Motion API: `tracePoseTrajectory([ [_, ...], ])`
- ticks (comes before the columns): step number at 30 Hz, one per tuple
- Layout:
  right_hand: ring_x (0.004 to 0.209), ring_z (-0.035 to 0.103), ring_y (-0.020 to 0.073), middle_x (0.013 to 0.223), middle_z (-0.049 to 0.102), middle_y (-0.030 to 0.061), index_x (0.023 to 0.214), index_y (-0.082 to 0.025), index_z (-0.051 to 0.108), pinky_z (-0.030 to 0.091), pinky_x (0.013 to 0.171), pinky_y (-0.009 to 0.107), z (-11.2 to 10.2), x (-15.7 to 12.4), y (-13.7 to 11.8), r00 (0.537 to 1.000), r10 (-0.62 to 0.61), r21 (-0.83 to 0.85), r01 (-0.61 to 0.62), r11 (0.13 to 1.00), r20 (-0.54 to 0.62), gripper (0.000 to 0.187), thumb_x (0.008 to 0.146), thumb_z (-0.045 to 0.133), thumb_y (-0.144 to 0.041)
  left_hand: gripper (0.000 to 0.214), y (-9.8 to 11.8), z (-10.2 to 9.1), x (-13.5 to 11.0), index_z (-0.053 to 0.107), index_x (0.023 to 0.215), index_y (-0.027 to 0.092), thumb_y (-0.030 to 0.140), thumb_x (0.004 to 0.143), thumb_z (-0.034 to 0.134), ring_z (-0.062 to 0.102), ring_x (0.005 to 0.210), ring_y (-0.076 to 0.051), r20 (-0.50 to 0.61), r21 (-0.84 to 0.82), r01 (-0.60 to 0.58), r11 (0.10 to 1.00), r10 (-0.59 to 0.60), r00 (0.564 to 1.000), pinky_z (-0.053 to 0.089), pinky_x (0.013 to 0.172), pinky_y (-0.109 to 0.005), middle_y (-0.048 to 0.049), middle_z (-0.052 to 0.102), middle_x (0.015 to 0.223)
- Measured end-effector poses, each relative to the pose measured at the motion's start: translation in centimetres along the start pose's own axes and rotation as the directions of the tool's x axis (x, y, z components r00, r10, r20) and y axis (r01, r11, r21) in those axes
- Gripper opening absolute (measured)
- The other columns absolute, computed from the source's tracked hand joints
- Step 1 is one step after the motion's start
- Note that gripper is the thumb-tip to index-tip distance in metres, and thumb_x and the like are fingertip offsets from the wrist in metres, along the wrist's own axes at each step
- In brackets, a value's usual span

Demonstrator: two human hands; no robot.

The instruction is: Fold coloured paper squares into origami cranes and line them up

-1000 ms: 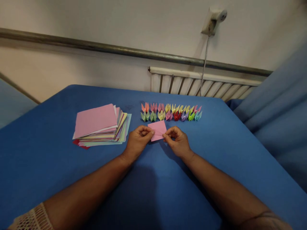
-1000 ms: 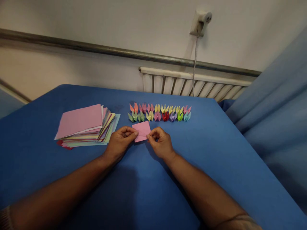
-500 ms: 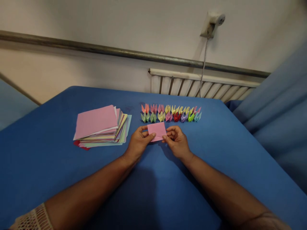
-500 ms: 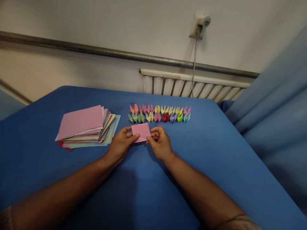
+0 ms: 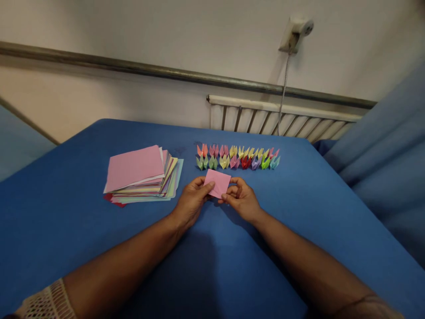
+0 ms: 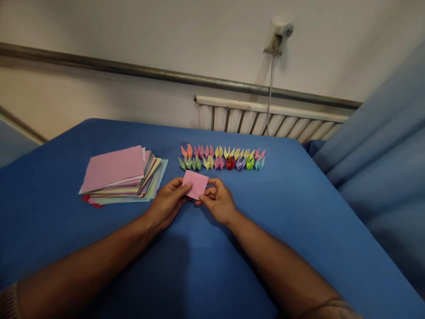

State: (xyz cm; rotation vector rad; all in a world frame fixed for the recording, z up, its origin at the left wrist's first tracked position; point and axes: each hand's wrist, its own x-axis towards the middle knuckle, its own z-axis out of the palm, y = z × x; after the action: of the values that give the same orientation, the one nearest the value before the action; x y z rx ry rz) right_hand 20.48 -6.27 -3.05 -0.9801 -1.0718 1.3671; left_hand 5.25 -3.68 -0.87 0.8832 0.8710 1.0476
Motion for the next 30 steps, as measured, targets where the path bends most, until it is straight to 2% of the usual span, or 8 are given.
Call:
tracePoseTrajectory([
  [5, 0.07, 0.062, 0.0146, 0.082, 0.065, 0.0015, 0.099, -0.022, 0.056, 0.049, 0.062, 0.029, -1.4, 0.2, -0.7, 0.992, 0.124, 0.016, -0.124, 0.992, 0.027, 0.043, 0.072, 0.069, -0.053, 0.027, 0.6, -0.7, 0.3, 0.065, 0.09, 0.014, 0.03, 0.069, 0.072, 0.059, 0.067, -0.012, 0.178, 0.301, 0.006, 0.953, -0.063, 0.982, 0.047, 0.064, -0.023, -0.0014, 0.066, 0.078],
  [9, 0.056, 0.055, 0.0104, 0.064, 0.058, -0.0052, 0.092, -0.021, 0.057, 0.044, 0.055, 0.024, -1.6, 0.5, -0.3, 0.997, 0.083, -0.082, -0.083, 0.993, 0.003, 0.042, 0.062, 0.079, -0.04, 0.035, 0.5, -0.8, 0.2, 0.064, 0.101, 0.017, 0.029, 0.069, 0.07, 0.061, 0.069, -0.015, 0.325, 0.532, -0.073, 0.843, -0.124, 0.938, 0.047, 0.063, -0.025, -0.0015, 0.068, 0.082],
  [13, 0.048, 0.049, 0.0087, 0.056, 0.053, -0.0089, 0.086, -0.021, 0.057, 0.042, 0.051, 0.023, -1.4, 0.8, 0.6, 0.999, 0.028, -0.168, -0.035, 0.985, -0.047, 0.032, 0.062, 0.075, -0.03, 0.047, 0.1, -1.0, 0.4, 0.055, 0.118, 0.019, 0.028, 0.073, 0.067, 0.062, 0.067, -0.016, 0.244, 0.671, -0.201, 0.714, 0.044, 0.969, 0.048, 0.062, -0.028, -0.0005, 0.067, 0.077],
  [15, 0.05, 0.052, 0.0097, 0.057, 0.055, -0.0077, 0.085, -0.021, 0.056, 0.043, 0.051, 0.023, -1.6, 1.0, 1.1, 0.993, 0.005, -0.213, -0.03, 0.977, -0.117, 0.029, 0.063, 0.073, -0.029, 0.046, -0.1, -1.2, 0.6, 0.054, 0.119, 0.021, 0.025, 0.074, 0.065, 0.062, 0.072, -0.017, 0.248, 0.716, -0.286, 0.637, 0.152, 0.957, 0.05, 0.068, -0.03, -0.0022, 0.067, 0.086],
  [18, 0.052, 0.054, 0.0109, 0.06, 0.059, -0.0057, 0.086, -0.02, 0.056, 0.044, 0.052, 0.024, -2.3, 1.4, 1.8, 0.976, -0.047, -0.302, -0.02, 0.953, -0.213, 0.026, 0.065, 0.07, -0.029, 0.039, 0.0, -1.5, 0.8, 0.058, 0.115, 0.022, 0.021, 0.077, 0.063, 0.06, 0.092, -0.02, 0.394, 0.773, -0.474, 0.422, 0.266, 0.88, 0.047, 0.086, -0.037, -0.0054, 0.065, 0.105],
  [22, 0.054, 0.054, 0.0112, 0.064, 0.06, -0.0053, 0.089, -0.021, 0.058, 0.044, 0.054, 0.024, -3.4, 1.8, 2.3, 0.968, -0.099, -0.463, -0.019, 0.886, -0.229, 0.023, 0.069, 0.066, -0.028, 0.02, 0.5, -1.5, 0.8, 0.065, 0.102, 0.021, 0.02, 0.084, 0.056, 0.055, 0.103, -0.022, 0.624, 0.731, -0.663, 0.164, 0.233, 0.746, 0.041, 0.094, -0.041, -0.0071, 0.063, 0.111],
  [26, 0.057, 0.055, 0.0118, 0.068, 0.06, -0.0051, 0.091, -0.022, 0.059, 0.044, 0.057, 0.025, -4.1, 2.0, 2.5, 0.969, -0.123, -0.574, -0.024, 0.818, -0.215, 0.022, 0.07, 0.064, -0.026, 0.019, 0.9, -1.2, 0.4, 0.067, 0.1, 0.02, 0.02, 0.087, 0.053, 0.05, 0.113, -0.025, 0.67, 0.712, -0.701, 0.048, 0.253, 0.698, 0.036, 0.099, -0.043, -0.0097, 0.058, 0.123],
  [30, 0.059, 0.055, 0.0122, 0.068, 0.059, -0.0051, 0.093, -0.022, 0.058, 0.045, 0.059, 0.026, -4.2, 2.1, 2.7, 0.975, -0.119, -0.594, -0.017, 0.804, -0.189, 0.022, 0.072, 0.063, -0.025, 0.023, 0.5, -1.4, 0.4, 0.063, 0.108, 0.02, 0.021, 0.09, 0.049, 0.055, 0.103, -0.023, 0.696, 0.71, -0.703, 0.029, 0.118, 0.708, 0.04, 0.092, -0.04, -0.0079, 0.065, 0.109],
])
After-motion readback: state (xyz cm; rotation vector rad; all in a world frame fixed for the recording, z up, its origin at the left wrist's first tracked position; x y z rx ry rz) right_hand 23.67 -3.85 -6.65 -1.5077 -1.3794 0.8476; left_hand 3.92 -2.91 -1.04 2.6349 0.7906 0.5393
